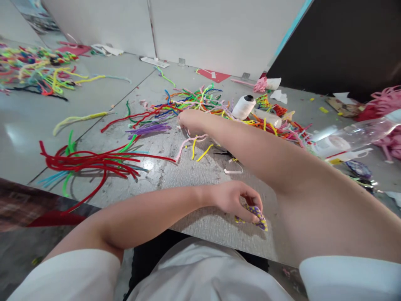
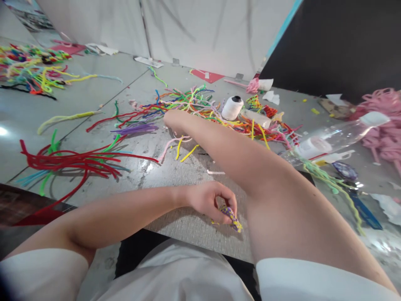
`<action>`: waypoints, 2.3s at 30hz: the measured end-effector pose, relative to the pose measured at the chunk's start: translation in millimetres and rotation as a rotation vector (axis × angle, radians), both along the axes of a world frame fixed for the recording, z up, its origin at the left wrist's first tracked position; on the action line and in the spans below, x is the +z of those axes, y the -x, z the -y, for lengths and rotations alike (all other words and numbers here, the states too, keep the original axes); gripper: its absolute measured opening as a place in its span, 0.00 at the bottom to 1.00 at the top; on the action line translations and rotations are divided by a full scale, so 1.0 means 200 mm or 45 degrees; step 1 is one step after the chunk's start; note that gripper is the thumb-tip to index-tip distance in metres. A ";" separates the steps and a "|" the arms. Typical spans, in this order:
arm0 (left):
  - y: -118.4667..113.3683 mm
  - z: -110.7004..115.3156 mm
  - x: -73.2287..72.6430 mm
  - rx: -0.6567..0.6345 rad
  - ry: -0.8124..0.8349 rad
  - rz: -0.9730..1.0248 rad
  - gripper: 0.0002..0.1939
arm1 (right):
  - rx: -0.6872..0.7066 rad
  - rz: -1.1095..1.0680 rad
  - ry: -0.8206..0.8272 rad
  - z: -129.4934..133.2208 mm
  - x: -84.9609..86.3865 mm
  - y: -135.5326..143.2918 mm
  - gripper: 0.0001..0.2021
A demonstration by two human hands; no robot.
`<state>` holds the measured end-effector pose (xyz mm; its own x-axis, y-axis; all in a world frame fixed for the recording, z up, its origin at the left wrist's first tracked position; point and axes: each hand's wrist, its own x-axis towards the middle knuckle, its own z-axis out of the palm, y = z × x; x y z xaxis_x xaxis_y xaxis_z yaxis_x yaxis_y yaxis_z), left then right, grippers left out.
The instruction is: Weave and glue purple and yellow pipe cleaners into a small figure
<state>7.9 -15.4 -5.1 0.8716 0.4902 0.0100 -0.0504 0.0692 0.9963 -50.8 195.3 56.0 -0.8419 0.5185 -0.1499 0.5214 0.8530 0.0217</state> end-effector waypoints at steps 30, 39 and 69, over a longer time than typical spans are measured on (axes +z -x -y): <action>0.04 -0.02 0.00 0.508 0.050 0.267 0.22 | -0.991 -1.692 -0.100 0.94 0.20 -1.32 0.26; 0.05 -0.02 -0.02 0.698 -0.034 0.472 0.14 | -0.573 -1.721 0.315 1.16 -0.26 -1.39 0.12; 0.06 0.00 0.09 0.471 -0.744 0.311 0.10 | -0.060 -1.434 0.310 1.21 -0.15 -1.45 0.14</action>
<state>-4.6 -15.5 13.0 0.5898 0.6069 0.5327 -0.1930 -0.5346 0.8228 238.3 -47.0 25.5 -0.5425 0.6136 0.5738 0.1720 0.7497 -0.6391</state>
